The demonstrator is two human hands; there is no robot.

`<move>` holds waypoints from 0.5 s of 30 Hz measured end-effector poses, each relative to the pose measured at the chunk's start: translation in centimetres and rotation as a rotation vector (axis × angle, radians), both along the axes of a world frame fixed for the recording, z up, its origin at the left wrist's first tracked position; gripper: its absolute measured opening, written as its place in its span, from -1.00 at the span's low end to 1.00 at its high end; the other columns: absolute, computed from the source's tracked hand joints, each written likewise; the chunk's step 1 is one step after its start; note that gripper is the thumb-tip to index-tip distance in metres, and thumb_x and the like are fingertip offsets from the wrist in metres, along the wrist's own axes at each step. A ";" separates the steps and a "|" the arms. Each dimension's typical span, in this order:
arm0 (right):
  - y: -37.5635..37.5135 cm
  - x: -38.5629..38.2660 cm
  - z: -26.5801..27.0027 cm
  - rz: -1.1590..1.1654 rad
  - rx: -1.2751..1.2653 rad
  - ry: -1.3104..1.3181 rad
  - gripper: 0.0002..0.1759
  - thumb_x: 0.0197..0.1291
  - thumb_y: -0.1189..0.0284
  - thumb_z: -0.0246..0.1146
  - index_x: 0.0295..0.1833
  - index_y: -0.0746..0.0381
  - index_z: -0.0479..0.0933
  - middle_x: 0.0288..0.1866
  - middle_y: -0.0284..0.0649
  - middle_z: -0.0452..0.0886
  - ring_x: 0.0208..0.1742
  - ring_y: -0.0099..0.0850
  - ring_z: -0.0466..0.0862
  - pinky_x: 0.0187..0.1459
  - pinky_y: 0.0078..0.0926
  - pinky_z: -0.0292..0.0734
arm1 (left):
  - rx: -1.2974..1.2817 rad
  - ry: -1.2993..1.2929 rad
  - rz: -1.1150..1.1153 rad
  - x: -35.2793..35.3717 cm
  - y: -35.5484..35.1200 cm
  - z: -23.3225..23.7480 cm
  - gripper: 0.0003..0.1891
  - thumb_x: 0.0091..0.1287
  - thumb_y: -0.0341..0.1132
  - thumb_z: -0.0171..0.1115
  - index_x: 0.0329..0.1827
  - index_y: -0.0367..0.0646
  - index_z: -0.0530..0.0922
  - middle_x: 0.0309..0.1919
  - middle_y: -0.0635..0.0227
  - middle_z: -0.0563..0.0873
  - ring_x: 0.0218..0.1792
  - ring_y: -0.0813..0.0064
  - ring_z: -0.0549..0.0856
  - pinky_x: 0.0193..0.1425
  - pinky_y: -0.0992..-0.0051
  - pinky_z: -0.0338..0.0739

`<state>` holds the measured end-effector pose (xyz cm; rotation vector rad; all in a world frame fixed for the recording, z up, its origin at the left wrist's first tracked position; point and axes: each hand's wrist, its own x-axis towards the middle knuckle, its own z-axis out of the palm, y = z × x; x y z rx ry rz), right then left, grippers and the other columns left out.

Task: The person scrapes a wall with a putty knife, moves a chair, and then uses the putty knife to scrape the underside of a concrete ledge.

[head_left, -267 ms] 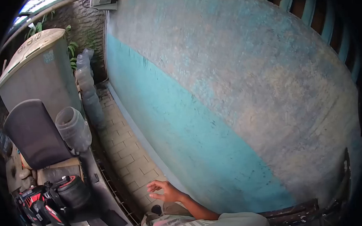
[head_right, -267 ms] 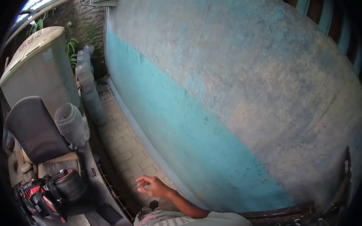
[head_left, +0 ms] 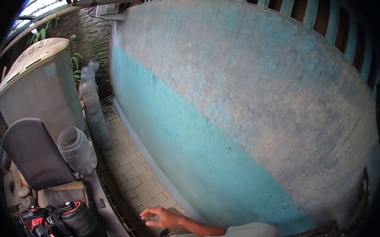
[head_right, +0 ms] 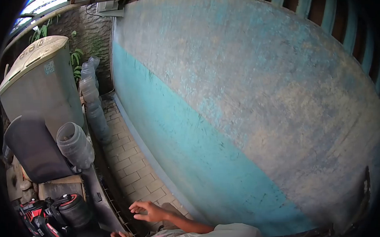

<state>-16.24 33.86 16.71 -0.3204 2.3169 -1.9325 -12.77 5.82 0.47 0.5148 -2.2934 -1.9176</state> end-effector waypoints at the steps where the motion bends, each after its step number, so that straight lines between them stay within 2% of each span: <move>1: 0.3 -1.0 0.3 -0.026 0.005 -0.001 -0.41 0.35 0.39 0.41 0.44 0.17 0.44 0.31 -0.17 0.63 0.21 -0.33 0.70 0.22 -0.30 0.62 | 0.127 0.071 -0.159 -3.4 1.0 -1.6 -0.68 0.47 -0.47 0.24 0.20 -0.27 0.40 -0.27 0.18 0.70 -0.25 0.37 0.74 0.02 0.36 0.65; 2: 0.2 -2.0 1.1 -0.052 0.006 -0.005 -0.36 0.36 0.38 0.40 0.50 0.15 0.38 0.41 -0.18 0.56 0.28 -0.31 0.67 0.25 -0.27 0.61 | -0.122 0.250 -0.170 -5.8 4.9 6.5 -0.88 0.48 -0.51 0.19 -0.01 -0.35 0.47 -0.24 0.23 0.70 -0.16 0.52 0.70 -0.03 0.51 0.60; 3: 0.3 -3.0 1.5 -0.082 0.001 -0.012 -0.30 0.36 0.38 0.40 0.56 0.13 0.32 0.51 -0.19 0.49 0.35 -0.29 0.64 0.27 -0.23 0.60 | 0.142 0.296 -0.135 -8.3 8.3 9.0 -0.92 0.48 -0.53 0.21 -0.09 -0.36 0.50 -0.23 0.29 0.70 -0.14 0.56 0.69 -0.04 0.53 0.59; 4: 1.4 -4.7 0.7 -0.052 0.050 0.013 -0.20 0.36 0.40 0.38 0.65 0.08 0.20 0.66 -0.23 0.27 0.43 -0.25 0.57 0.29 -0.17 0.59 | 0.182 0.254 -0.256 -10.8 10.0 11.5 -0.80 0.44 -0.56 0.25 0.06 -0.43 0.51 -0.15 0.21 0.74 -0.13 0.46 0.77 0.02 0.51 0.67; 5: 2.1 -6.1 1.8 -0.117 0.017 0.083 -0.24 0.37 0.44 0.37 0.62 0.09 0.25 0.56 -0.24 0.41 0.31 -0.30 0.64 0.25 -0.25 0.61 | 0.268 0.255 -0.358 -13.1 12.3 13.9 -0.80 0.47 -0.52 0.29 0.06 -0.41 0.52 -0.14 0.25 0.74 -0.15 0.55 0.75 -0.04 0.59 0.63; 6: 3.6 -7.8 1.7 -0.133 0.018 0.128 -0.26 0.37 0.46 0.36 0.61 0.11 0.26 0.52 -0.24 0.46 0.21 -0.35 0.65 0.18 -0.32 0.60 | 0.329 0.269 -0.442 -15.8 14.4 13.1 -0.81 0.47 -0.48 0.33 0.02 -0.38 0.54 -0.18 0.31 0.73 -0.16 0.62 0.73 -0.08 0.62 0.60; 7: 5.2 -9.3 1.5 -0.153 0.019 0.173 -0.28 0.38 0.48 0.34 0.60 0.12 0.28 0.48 -0.23 0.51 0.12 -0.41 0.66 0.11 -0.40 0.60 | 0.238 0.317 -0.489 -17.6 17.1 16.2 -0.85 0.46 -0.46 0.35 -0.08 -0.34 0.56 -0.23 0.36 0.71 -0.22 0.68 0.69 -0.12 0.60 0.58; 9: 8.7 -12.1 1.7 -0.290 0.002 0.238 -0.33 0.41 0.51 0.30 0.59 0.17 0.30 0.27 -0.26 0.59 -0.04 -0.52 0.59 -0.01 -0.50 0.55 | 0.167 0.364 -0.620 -22.1 21.7 16.3 -0.85 0.38 -0.46 0.41 -0.17 -0.32 0.58 -0.29 0.32 0.68 -0.26 0.58 0.66 -0.17 0.50 0.57; 10: 11.0 -13.7 2.1 -0.355 0.002 0.278 -0.36 0.42 0.53 0.27 0.58 0.19 0.31 0.16 -0.28 0.63 -0.12 -0.57 0.56 -0.08 -0.55 0.52 | 0.121 0.465 -0.615 -24.0 24.8 16.2 -0.84 0.32 -0.46 0.42 -0.18 -0.31 0.59 -0.28 0.28 0.67 -0.24 0.48 0.63 -0.17 0.47 0.55; 12: 16.0 -16.4 1.9 -0.432 -0.001 0.373 -0.41 0.45 0.54 0.22 0.56 0.23 0.33 -0.05 -0.34 0.58 -0.20 -0.63 0.47 -0.15 -0.61 0.45 | 0.049 0.590 -0.619 -26.8 30.9 18.4 -0.83 0.23 -0.43 0.41 -0.19 -0.28 0.62 -0.17 0.19 0.61 -0.13 0.25 0.57 -0.16 0.38 0.53; 13: 18.3 -17.0 2.1 -0.471 -0.006 0.408 -0.43 0.46 0.55 0.20 0.55 0.25 0.34 -0.16 -0.37 0.55 -0.25 -0.66 0.42 -0.19 -0.64 0.41 | 0.044 0.547 -0.642 -27.7 33.7 19.3 -0.84 0.27 -0.39 0.41 -0.18 -0.26 0.65 -0.09 0.20 0.61 -0.08 0.25 0.57 -0.09 0.36 0.53; 14: 20.5 -17.2 3.7 -0.548 0.073 0.467 -0.48 0.49 0.54 0.16 0.52 0.28 0.36 -0.34 -0.46 0.39 -0.35 -0.69 0.33 -0.26 -0.68 0.34 | 0.025 0.616 -0.736 -28.8 36.0 20.2 -0.82 0.26 -0.37 0.41 -0.14 -0.25 0.67 -0.05 0.18 0.61 -0.04 0.21 0.59 -0.04 0.33 0.53; 15: 22.6 -17.2 4.4 -0.612 0.066 0.412 -0.50 0.51 0.50 0.17 0.51 0.29 0.37 -0.37 -0.47 0.42 -0.40 -0.68 0.33 -0.30 -0.67 0.33 | -0.001 0.682 -0.835 -30.0 38.0 21.0 -0.80 0.26 -0.35 0.42 -0.11 -0.24 0.70 -0.01 0.15 0.62 0.00 0.16 0.60 0.01 0.30 0.52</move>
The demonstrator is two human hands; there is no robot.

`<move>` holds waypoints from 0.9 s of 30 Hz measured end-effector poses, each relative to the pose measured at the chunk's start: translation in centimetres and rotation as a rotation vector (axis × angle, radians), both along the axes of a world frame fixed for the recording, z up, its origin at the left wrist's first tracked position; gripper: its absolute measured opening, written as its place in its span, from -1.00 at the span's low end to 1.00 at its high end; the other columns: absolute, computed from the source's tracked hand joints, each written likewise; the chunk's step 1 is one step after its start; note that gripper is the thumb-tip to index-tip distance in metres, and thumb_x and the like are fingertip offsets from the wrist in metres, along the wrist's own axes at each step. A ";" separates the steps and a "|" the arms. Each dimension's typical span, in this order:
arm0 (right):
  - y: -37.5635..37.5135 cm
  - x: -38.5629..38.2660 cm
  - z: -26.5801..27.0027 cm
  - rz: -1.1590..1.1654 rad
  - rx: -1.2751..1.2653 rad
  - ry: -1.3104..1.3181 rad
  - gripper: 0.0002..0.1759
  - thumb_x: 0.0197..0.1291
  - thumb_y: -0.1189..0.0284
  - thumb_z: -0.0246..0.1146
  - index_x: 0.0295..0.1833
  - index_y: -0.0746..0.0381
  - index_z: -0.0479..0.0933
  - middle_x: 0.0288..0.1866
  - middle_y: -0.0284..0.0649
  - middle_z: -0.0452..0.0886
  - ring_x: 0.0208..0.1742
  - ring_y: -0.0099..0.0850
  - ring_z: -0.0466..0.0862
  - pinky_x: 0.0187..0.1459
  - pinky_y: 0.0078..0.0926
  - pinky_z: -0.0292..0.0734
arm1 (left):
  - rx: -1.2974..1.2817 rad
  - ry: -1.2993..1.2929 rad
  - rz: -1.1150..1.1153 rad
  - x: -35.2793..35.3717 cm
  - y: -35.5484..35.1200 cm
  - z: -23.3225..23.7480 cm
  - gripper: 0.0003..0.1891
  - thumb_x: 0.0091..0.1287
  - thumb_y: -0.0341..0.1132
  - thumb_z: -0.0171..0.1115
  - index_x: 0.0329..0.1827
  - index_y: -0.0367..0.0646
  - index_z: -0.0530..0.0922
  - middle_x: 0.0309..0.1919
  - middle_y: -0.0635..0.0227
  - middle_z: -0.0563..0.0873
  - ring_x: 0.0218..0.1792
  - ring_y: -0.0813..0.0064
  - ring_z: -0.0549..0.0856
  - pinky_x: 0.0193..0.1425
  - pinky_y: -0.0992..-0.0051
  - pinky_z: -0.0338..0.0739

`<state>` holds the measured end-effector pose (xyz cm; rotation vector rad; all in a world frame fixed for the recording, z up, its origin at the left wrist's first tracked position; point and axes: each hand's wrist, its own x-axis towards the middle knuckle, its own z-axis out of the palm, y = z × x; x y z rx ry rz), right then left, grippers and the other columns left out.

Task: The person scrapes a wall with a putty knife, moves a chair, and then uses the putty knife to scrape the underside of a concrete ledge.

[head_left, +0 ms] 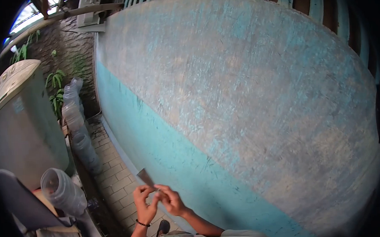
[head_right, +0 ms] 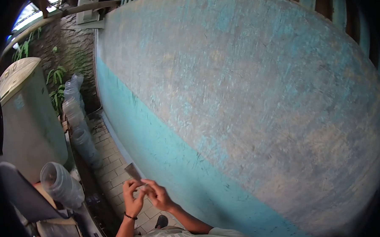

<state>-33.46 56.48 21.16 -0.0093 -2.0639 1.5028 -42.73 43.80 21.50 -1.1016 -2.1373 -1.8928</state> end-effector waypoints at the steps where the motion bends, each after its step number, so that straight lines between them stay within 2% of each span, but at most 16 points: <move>1: 1.8 0.1 0.8 -0.102 0.027 0.068 -0.51 0.49 0.52 0.19 0.48 0.29 0.40 -0.40 -0.49 0.40 -0.42 -0.68 0.33 -0.32 -0.66 0.33 | -0.004 0.068 -0.099 -1.1 1.9 1.8 -0.75 0.25 -0.33 0.44 -0.06 -0.23 0.71 0.03 0.13 0.62 0.03 0.13 0.60 0.05 0.29 0.52; 2: 3.6 -0.2 1.8 -0.200 0.059 0.141 -0.53 0.47 0.54 0.21 0.45 0.29 0.43 -0.44 -0.50 0.38 -0.43 -0.68 0.33 -0.34 -0.65 0.34 | -0.003 0.142 -0.195 -2.2 3.4 4.5 -0.71 0.23 -0.31 0.45 -0.01 -0.22 0.72 0.07 0.10 0.62 0.06 0.10 0.60 0.09 0.28 0.51; 3: 5.3 -0.2 2.2 -0.300 0.064 0.190 -0.53 0.47 0.51 0.23 0.44 0.31 0.42 -0.41 -0.47 0.45 -0.41 -0.69 0.37 -0.34 -0.65 0.36 | -0.003 0.213 -0.290 -3.6 4.5 7.3 -0.66 0.22 -0.29 0.47 0.04 -0.20 0.73 0.10 0.08 0.62 0.09 0.07 0.60 0.14 0.27 0.51; 5: 8.2 0.3 3.4 -0.492 0.073 0.281 -0.51 0.46 0.46 0.28 0.42 0.35 0.40 -0.35 -0.39 0.55 -0.39 -0.68 0.43 -0.32 -0.66 0.39 | 0.042 0.344 -0.318 -7.2 6.9 13.3 -0.53 0.17 -0.25 0.48 0.14 -0.25 0.71 0.18 -0.02 0.59 0.15 -0.02 0.60 0.21 0.19 0.52; 7: 10.2 0.9 5.3 -0.658 0.108 0.404 -0.47 0.44 0.46 0.29 0.43 0.39 0.36 -0.30 -0.30 0.60 -0.39 -0.67 0.45 -0.31 -0.66 0.40 | 0.227 0.581 -0.295 -11.1 9.9 20.1 -0.45 0.15 -0.25 0.47 0.20 -0.33 0.66 0.19 -0.09 0.58 0.18 -0.06 0.60 0.28 0.13 0.51; 9: 11.5 1.8 7.1 -0.774 0.163 0.507 -0.42 0.42 0.49 0.27 0.46 0.41 0.28 -0.30 -0.23 0.61 -0.41 -0.66 0.45 -0.34 -0.67 0.37 | 0.400 0.805 -0.279 -14.6 13.0 27.9 -0.35 0.13 -0.21 0.45 0.30 -0.33 0.60 0.30 -0.17 0.55 0.34 -0.13 0.56 0.38 0.09 0.48; 11: 12.0 2.3 8.8 -0.865 0.220 0.563 -0.38 0.43 0.48 0.22 0.50 0.42 0.20 -0.32 -0.19 0.64 -0.49 -0.66 0.42 -0.39 -0.68 0.34 | 0.604 1.032 -0.280 -17.8 17.9 36.0 -0.29 0.19 -0.13 0.42 0.40 -0.31 0.53 0.38 -0.09 0.54 0.40 -0.10 0.52 0.45 0.05 0.43; 12: 11.9 2.4 9.4 -0.921 0.222 0.563 -0.40 0.47 0.44 0.19 0.49 0.42 0.19 -0.28 -0.12 0.69 -0.52 -0.65 0.43 -0.42 -0.66 0.36 | 0.731 1.183 -0.207 -19.5 21.1 40.2 -0.30 0.27 -0.09 0.38 0.42 -0.29 0.49 0.36 -0.06 0.56 0.40 -0.07 0.52 0.45 0.00 0.43; 14: 11.7 2.5 10.2 -1.039 0.357 0.499 -0.40 0.54 0.38 0.10 0.53 0.44 0.14 -0.26 -0.06 0.70 -0.56 -0.60 0.44 -0.45 -0.60 0.42 | 0.989 1.242 -0.042 -21.7 27.4 48.3 -0.38 0.37 0.06 0.25 0.26 -0.32 0.63 0.24 -0.08 0.63 0.30 -0.07 0.59 0.35 0.04 0.50; 16: 10.9 2.4 10.7 -1.182 0.353 0.519 -0.42 0.53 0.39 0.12 0.51 0.43 0.20 -0.21 -0.05 0.72 -0.54 -0.62 0.46 -0.45 -0.62 0.41 | 0.791 1.042 -0.060 -22.7 30.6 54.0 -0.08 0.42 0.25 0.16 0.55 -0.43 0.31 0.47 -0.16 0.45 0.47 -0.15 0.43 0.55 0.01 0.32; 18: 9.0 1.6 11.2 -1.331 0.320 0.529 -0.44 0.52 0.39 0.12 0.50 0.43 0.24 -0.18 -0.04 0.73 -0.53 -0.63 0.48 -0.45 -0.63 0.41 | 0.719 0.937 0.050 -21.8 32.6 57.3 -0.35 0.43 0.06 0.21 0.24 -0.47 0.59 0.27 -0.23 0.61 0.27 -0.15 0.58 0.40 -0.02 0.44; 22: 5.1 -0.2 11.2 -1.574 0.267 0.563 -0.44 0.51 0.36 0.14 0.49 0.40 0.26 -0.18 -0.06 0.72 -0.54 -0.63 0.46 -0.47 -0.64 0.41 | 0.531 1.055 0.168 -17.4 34.4 58.3 -0.34 0.40 0.19 0.08 0.04 -0.31 0.76 0.07 -0.07 0.71 0.14 -0.03 0.67 0.24 0.09 0.54; 23: 4.2 -0.7 10.6 -1.617 0.268 0.579 -0.45 0.51 0.36 0.14 0.48 0.40 0.27 -0.19 -0.06 0.72 -0.54 -0.63 0.45 -0.47 -0.64 0.40 | 0.659 1.055 0.200 -16.4 34.8 58.3 -0.30 0.38 0.26 0.00 -0.11 -0.25 0.83 -0.04 -0.03 0.75 0.03 0.01 0.70 0.16 0.10 0.54; 26: 1.0 -3.2 9.5 -1.757 0.231 0.595 -0.47 0.51 0.37 0.15 0.47 0.36 0.29 -0.24 -0.11 0.71 -0.55 -0.66 0.43 -0.49 -0.66 0.38 | 0.585 1.018 -0.114 -12.9 33.4 59.5 -0.35 0.36 0.22 0.05 -0.08 -0.21 0.83 -0.06 -0.01 0.75 0.03 0.03 0.70 0.15 0.06 0.52; 27: 0.0 -3.9 9.0 -1.799 0.226 0.581 -0.47 0.51 0.38 0.15 0.47 0.35 0.29 -0.25 -0.11 0.71 -0.55 -0.66 0.43 -0.49 -0.66 0.37 | 0.576 1.034 -0.137 -11.6 32.4 59.5 -0.37 0.32 0.19 0.08 -0.04 -0.21 0.82 -0.01 0.01 0.74 0.09 0.06 0.68 0.18 0.08 0.50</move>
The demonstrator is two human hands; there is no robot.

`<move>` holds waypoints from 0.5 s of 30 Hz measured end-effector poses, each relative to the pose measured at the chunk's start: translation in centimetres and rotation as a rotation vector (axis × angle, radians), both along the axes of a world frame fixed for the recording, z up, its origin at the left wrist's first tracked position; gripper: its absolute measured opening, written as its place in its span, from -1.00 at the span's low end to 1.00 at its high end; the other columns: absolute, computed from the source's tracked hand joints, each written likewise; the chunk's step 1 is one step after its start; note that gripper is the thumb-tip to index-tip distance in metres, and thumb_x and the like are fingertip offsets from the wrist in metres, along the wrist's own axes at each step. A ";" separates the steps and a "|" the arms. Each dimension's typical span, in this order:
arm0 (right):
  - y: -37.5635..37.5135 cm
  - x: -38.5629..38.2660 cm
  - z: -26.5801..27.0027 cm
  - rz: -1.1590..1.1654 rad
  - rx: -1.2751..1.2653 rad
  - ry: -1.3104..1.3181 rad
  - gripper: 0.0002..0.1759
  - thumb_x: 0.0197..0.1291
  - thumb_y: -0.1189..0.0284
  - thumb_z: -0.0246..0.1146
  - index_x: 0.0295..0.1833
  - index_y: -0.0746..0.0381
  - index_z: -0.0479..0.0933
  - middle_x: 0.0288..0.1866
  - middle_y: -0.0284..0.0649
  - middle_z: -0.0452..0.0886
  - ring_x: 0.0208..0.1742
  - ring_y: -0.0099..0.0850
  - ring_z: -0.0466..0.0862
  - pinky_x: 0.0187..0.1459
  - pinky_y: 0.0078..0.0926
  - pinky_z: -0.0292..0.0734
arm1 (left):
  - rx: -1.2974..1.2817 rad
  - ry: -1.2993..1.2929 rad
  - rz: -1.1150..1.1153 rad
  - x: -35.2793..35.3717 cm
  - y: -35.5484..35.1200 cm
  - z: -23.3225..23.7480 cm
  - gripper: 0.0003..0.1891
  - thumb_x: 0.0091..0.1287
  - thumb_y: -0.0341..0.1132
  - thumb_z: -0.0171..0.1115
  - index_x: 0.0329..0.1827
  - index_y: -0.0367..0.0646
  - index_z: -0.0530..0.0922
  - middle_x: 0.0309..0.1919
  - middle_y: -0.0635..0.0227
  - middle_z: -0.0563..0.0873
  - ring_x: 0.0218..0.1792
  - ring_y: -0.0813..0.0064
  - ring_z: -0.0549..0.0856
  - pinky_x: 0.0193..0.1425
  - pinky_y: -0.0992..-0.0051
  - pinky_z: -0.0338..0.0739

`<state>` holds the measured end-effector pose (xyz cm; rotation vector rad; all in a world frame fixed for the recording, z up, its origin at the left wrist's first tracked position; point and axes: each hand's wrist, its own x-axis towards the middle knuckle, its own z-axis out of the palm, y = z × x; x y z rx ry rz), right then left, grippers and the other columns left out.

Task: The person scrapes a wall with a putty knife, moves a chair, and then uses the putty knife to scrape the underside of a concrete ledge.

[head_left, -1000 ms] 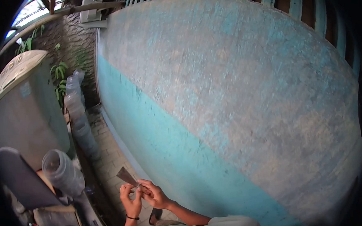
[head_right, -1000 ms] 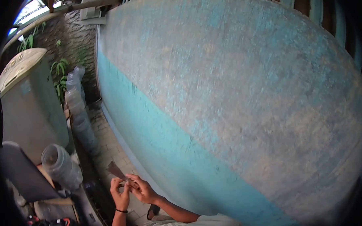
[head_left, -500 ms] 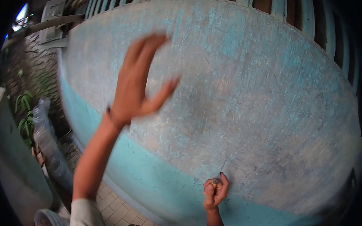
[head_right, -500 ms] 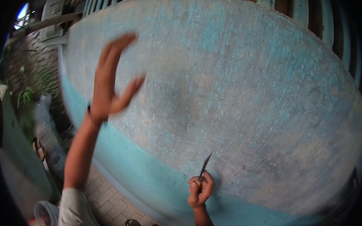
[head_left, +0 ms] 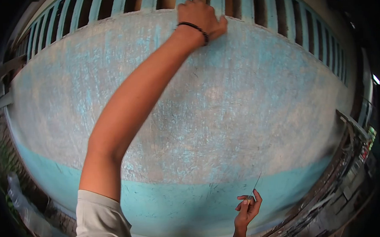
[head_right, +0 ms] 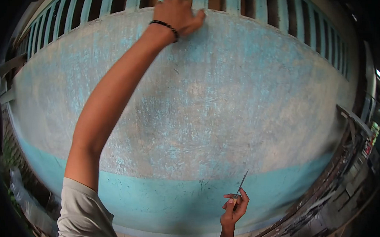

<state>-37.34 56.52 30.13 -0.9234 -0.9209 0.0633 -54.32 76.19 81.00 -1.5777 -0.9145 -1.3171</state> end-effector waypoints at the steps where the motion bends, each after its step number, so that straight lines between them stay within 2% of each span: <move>1: -0.9 -0.6 -0.5 -0.033 -0.020 0.002 -0.48 0.50 0.38 0.15 0.47 0.35 0.29 -0.26 -0.12 0.71 -0.55 -0.66 0.42 -0.50 -0.66 0.37 | 0.008 0.023 -0.027 1.7 -0.5 -0.1 -0.36 0.30 0.22 0.12 -0.07 -0.23 0.82 0.09 -0.04 0.72 0.16 0.05 0.67 0.21 0.06 0.53; 2: -1.8 -1.2 -0.7 -0.054 -0.036 0.017 -0.48 0.50 0.39 0.15 0.47 0.34 0.29 -0.26 -0.13 0.71 -0.55 -0.66 0.43 -0.50 -0.66 0.37 | 0.013 0.042 -0.050 3.5 -0.8 -0.3 -0.34 0.27 0.24 0.15 -0.10 -0.26 0.82 0.19 -0.09 0.70 0.23 0.04 0.65 0.24 0.03 0.55; 7: -4.4 -3.2 -1.3 -0.119 -0.089 0.048 -0.50 0.51 0.40 0.16 0.44 0.35 0.31 -0.27 -0.13 0.72 -0.56 -0.66 0.43 -0.52 -0.67 0.35 | 0.043 0.211 -0.248 9.9 -0.9 -2.1 -0.31 0.24 0.18 0.21 0.22 -0.23 0.68 0.18 -0.02 0.69 0.27 0.06 0.62 0.29 0.01 0.50; 10: -5.7 -3.5 -1.8 -0.132 -0.107 0.054 -0.50 0.51 0.37 0.19 0.43 0.37 0.32 -0.28 -0.13 0.73 -0.58 -0.66 0.43 -0.52 -0.67 0.34 | 0.255 0.304 -0.527 10.5 -0.4 -4.4 -0.32 0.22 0.07 0.31 0.35 -0.15 0.57 0.19 0.01 0.67 0.30 0.06 0.60 0.34 0.03 0.48; 13: -7.5 -2.5 -3.2 -0.114 -0.168 0.026 -0.48 0.50 0.38 0.18 0.46 0.32 0.31 -0.27 -0.17 0.71 -0.58 -0.67 0.38 -0.54 -0.68 0.32 | 0.321 0.438 -0.704 8.6 -0.6 -4.6 -0.39 0.19 -0.13 0.40 0.33 -0.08 0.56 0.19 0.02 0.66 0.27 0.03 0.62 0.32 0.07 0.53; 14: -8.2 -2.0 -3.8 -0.103 -0.198 0.023 -0.49 0.50 0.39 0.18 0.46 0.32 0.31 -0.28 -0.17 0.71 -0.58 -0.67 0.38 -0.55 -0.67 0.32 | 0.284 0.471 -0.736 7.6 -0.5 -4.0 -0.47 0.15 -0.31 0.42 0.25 -0.07 0.60 0.15 0.05 0.68 0.20 0.01 0.65 0.25 0.11 0.60; 15: -9.0 -1.2 -4.4 -0.093 -0.228 0.020 -0.50 0.50 0.40 0.18 0.45 0.32 0.32 -0.28 -0.18 0.72 -0.59 -0.68 0.39 -0.56 -0.67 0.32 | 0.346 0.455 -0.707 6.6 -0.2 -3.2 -0.61 0.16 -0.37 0.41 0.09 -0.10 0.67 -0.01 0.09 0.74 0.10 0.03 0.70 0.15 0.12 0.64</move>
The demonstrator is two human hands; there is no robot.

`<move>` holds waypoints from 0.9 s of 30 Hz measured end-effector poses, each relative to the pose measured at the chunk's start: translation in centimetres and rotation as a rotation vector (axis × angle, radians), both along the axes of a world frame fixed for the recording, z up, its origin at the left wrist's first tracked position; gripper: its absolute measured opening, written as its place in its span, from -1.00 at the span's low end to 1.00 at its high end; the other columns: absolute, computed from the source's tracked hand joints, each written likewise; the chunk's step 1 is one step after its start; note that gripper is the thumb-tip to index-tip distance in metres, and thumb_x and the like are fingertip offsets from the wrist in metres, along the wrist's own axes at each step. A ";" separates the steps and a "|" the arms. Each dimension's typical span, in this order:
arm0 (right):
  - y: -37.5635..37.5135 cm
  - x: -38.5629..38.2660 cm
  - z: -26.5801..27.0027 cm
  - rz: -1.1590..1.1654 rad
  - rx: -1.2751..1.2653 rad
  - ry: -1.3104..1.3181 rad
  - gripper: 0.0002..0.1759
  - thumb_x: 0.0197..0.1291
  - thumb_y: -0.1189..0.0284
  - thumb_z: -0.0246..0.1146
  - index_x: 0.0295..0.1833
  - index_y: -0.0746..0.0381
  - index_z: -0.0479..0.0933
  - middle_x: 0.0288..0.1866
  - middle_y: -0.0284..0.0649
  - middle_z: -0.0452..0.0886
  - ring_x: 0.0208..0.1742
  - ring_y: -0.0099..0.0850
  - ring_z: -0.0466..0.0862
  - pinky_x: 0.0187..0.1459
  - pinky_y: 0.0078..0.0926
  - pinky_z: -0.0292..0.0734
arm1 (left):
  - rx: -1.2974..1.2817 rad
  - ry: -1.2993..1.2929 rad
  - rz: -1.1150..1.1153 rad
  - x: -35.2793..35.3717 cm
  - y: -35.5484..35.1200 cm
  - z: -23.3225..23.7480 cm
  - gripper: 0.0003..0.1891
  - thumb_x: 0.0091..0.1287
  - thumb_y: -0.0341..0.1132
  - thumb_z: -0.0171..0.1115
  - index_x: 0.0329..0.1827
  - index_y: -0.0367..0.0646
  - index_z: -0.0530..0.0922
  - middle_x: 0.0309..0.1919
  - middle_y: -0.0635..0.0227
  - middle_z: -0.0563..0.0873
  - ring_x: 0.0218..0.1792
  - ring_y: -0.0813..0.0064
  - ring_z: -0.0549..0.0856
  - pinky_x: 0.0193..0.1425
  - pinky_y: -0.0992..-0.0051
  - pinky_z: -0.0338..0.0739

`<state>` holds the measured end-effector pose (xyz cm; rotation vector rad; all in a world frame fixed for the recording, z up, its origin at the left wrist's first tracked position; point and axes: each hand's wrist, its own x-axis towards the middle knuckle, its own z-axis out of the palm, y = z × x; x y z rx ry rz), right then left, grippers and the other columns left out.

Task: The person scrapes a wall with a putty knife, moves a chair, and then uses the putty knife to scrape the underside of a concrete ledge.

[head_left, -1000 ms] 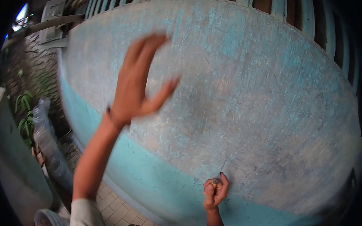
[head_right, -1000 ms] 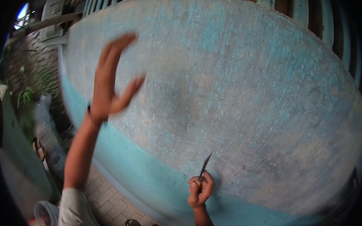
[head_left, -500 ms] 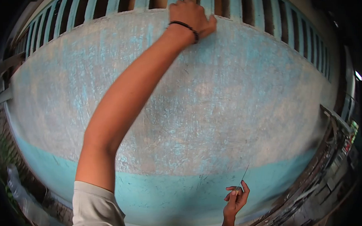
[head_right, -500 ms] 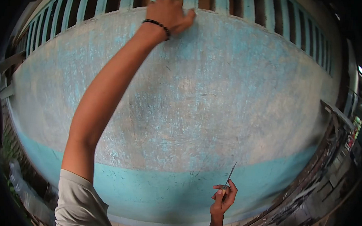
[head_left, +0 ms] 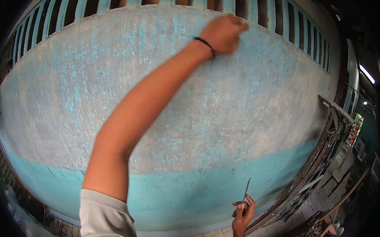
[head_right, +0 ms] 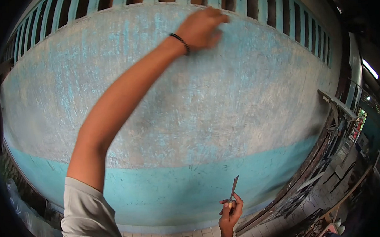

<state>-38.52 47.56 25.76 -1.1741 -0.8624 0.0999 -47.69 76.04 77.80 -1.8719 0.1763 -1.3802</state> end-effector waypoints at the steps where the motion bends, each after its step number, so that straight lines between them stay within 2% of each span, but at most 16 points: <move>1: -0.8 0.9 -0.6 0.010 -0.030 -0.002 -0.51 0.49 0.42 0.18 0.45 0.32 0.33 -0.29 -0.19 0.72 -0.59 -0.68 0.39 -0.56 -0.66 0.31 | -0.062 0.022 0.150 -1.2 0.2 1.2 -0.78 0.18 -0.38 0.40 -0.10 -0.15 0.72 -0.16 0.12 0.78 0.02 0.04 0.73 0.06 0.08 0.66; 2: -1.7 1.8 -1.2 0.015 -0.054 0.014 -0.51 0.49 0.43 0.19 0.44 0.33 0.34 -0.30 -0.20 0.72 -0.59 -0.68 0.39 -0.57 -0.66 0.31 | -0.111 -0.072 0.105 -2.5 0.2 1.4 -0.85 0.19 -0.45 0.38 -0.18 -0.14 0.77 -0.22 0.12 0.79 -0.01 0.05 0.75 -0.02 0.06 0.67; 3: -2.2 3.0 -1.6 0.022 -0.070 0.027 -0.52 0.49 0.44 0.19 0.43 0.33 0.35 -0.31 -0.21 0.72 -0.60 -0.69 0.38 -0.57 -0.66 0.31 | 0.011 -0.191 0.032 -3.6 1.2 2.5 -0.86 0.20 -0.35 0.39 -0.25 -0.20 0.78 -0.40 -0.02 0.77 -0.26 -0.05 0.78 -0.14 0.06 0.69; 4: -2.8 4.0 -1.8 0.031 -0.089 0.043 -0.53 0.49 0.45 0.19 0.42 0.33 0.36 -0.32 -0.22 0.72 -0.60 -0.69 0.38 -0.58 -0.66 0.30 | -0.160 -0.254 0.261 -4.1 2.9 4.3 -0.72 0.29 -0.22 0.29 -0.14 -0.22 0.81 -0.23 -0.07 0.79 -0.13 -0.02 0.79 -0.04 0.09 0.70; 5: -3.6 5.0 -1.8 0.025 -0.095 0.051 -0.54 0.48 0.44 0.20 0.41 0.33 0.37 -0.33 -0.22 0.72 -0.60 -0.70 0.38 -0.58 -0.66 0.30 | -0.256 -0.351 0.232 -5.8 0.6 3.8 -0.42 0.47 0.05 0.11 -0.25 -0.44 0.74 -0.17 -0.23 0.74 -0.01 -0.19 0.70 0.21 -0.08 0.52; 7: -4.7 7.0 -1.7 0.017 -0.097 0.069 -0.55 0.48 0.43 0.21 0.39 0.34 0.39 -0.34 -0.23 0.72 -0.61 -0.70 0.38 -0.58 -0.66 0.29 | -0.192 -0.616 0.502 -6.5 -0.6 3.2 -0.42 0.46 0.07 0.09 -0.01 -0.40 0.72 0.03 -0.21 0.71 0.14 -0.10 0.65 0.27 -0.07 0.47; 8: -5.1 8.2 -1.7 -0.001 -0.094 0.046 -0.55 0.48 0.42 0.22 0.39 0.34 0.39 -0.34 -0.23 0.72 -0.61 -0.70 0.39 -0.59 -0.66 0.29 | -0.286 -0.613 0.611 -6.7 -0.6 3.1 -0.39 0.45 0.09 0.08 0.09 -0.40 0.69 0.14 -0.19 0.68 0.22 -0.09 0.62 0.34 -0.08 0.43; 10: -6.1 10.2 -1.7 -0.032 -0.100 0.010 -0.54 0.48 0.40 0.23 0.38 0.34 0.39 -0.34 -0.22 0.72 -0.61 -0.70 0.40 -0.59 -0.65 0.29 | -0.463 -0.516 0.791 -5.6 -1.6 2.5 -0.33 0.45 0.12 0.06 0.17 -0.43 0.66 0.16 -0.22 0.67 0.25 -0.09 0.61 0.38 -0.07 0.42; 13: -7.3 12.2 -1.4 -0.046 -0.093 -0.005 -0.54 0.48 0.38 0.24 0.38 0.34 0.39 -0.34 -0.22 0.72 -0.60 -0.68 0.42 -0.59 -0.65 0.31 | -0.567 -0.381 1.033 -3.3 -3.5 2.6 -0.28 0.45 0.14 0.05 0.33 -0.40 0.57 0.18 -0.27 0.66 0.30 -0.08 0.60 0.45 -0.03 0.37; 16: -8.2 13.9 -1.5 -0.037 -0.050 0.005 -0.52 0.49 0.34 0.26 0.37 0.36 0.39 -0.33 -0.24 0.72 -0.59 -0.70 0.39 -0.56 -0.65 0.26 | -0.351 -0.561 0.961 -2.5 -1.0 3.4 -0.56 0.37 -0.03 0.14 -0.03 -0.18 0.81 0.02 -0.10 0.75 0.11 -0.06 0.73 0.11 -0.01 0.69; 17: -8.6 14.3 -1.5 -0.033 -0.034 0.017 -0.51 0.49 0.32 0.27 0.37 0.37 0.39 -0.33 -0.25 0.72 -0.59 -0.71 0.38 -0.55 -0.64 0.23 | -0.513 -0.516 1.016 -2.2 -1.1 4.1 -0.43 0.31 0.01 -0.01 0.10 -0.18 0.80 0.23 -0.12 0.66 0.26 -0.03 0.66 0.30 0.02 0.58; 20: -9.6 15.4 -1.7 -0.015 -0.027 0.064 -0.51 0.49 0.33 0.26 0.37 0.37 0.39 -0.33 -0.24 0.73 -0.59 -0.71 0.39 -0.54 -0.65 0.22 | -0.529 -0.436 1.027 -1.2 -1.8 4.7 -0.46 0.30 -0.04 0.03 0.13 -0.17 0.79 0.18 -0.13 0.70 0.24 -0.06 0.68 0.27 0.03 0.62; 24: -10.7 17.0 -2.2 -0.003 -0.042 0.056 -0.53 0.46 0.39 0.24 0.39 0.31 0.39 -0.32 -0.22 0.73 -0.59 -0.67 0.42 -0.55 -0.66 0.34 | -0.621 -0.296 1.001 1.3 -3.6 5.7 -0.47 0.23 -0.05 0.11 0.14 -0.14 0.77 0.13 -0.03 0.77 0.16 -0.05 0.76 0.23 0.07 0.67; 27: -11.3 18.4 -2.7 -0.003 -0.039 0.038 -0.53 0.46 0.38 0.25 0.38 0.31 0.39 -0.32 -0.22 0.73 -0.58 -0.67 0.43 -0.54 -0.66 0.34 | -0.668 -0.297 0.900 3.4 -3.3 6.8 -0.46 0.17 -0.04 0.15 0.12 -0.14 0.78 0.13 0.01 0.78 0.16 -0.02 0.77 0.25 0.05 0.66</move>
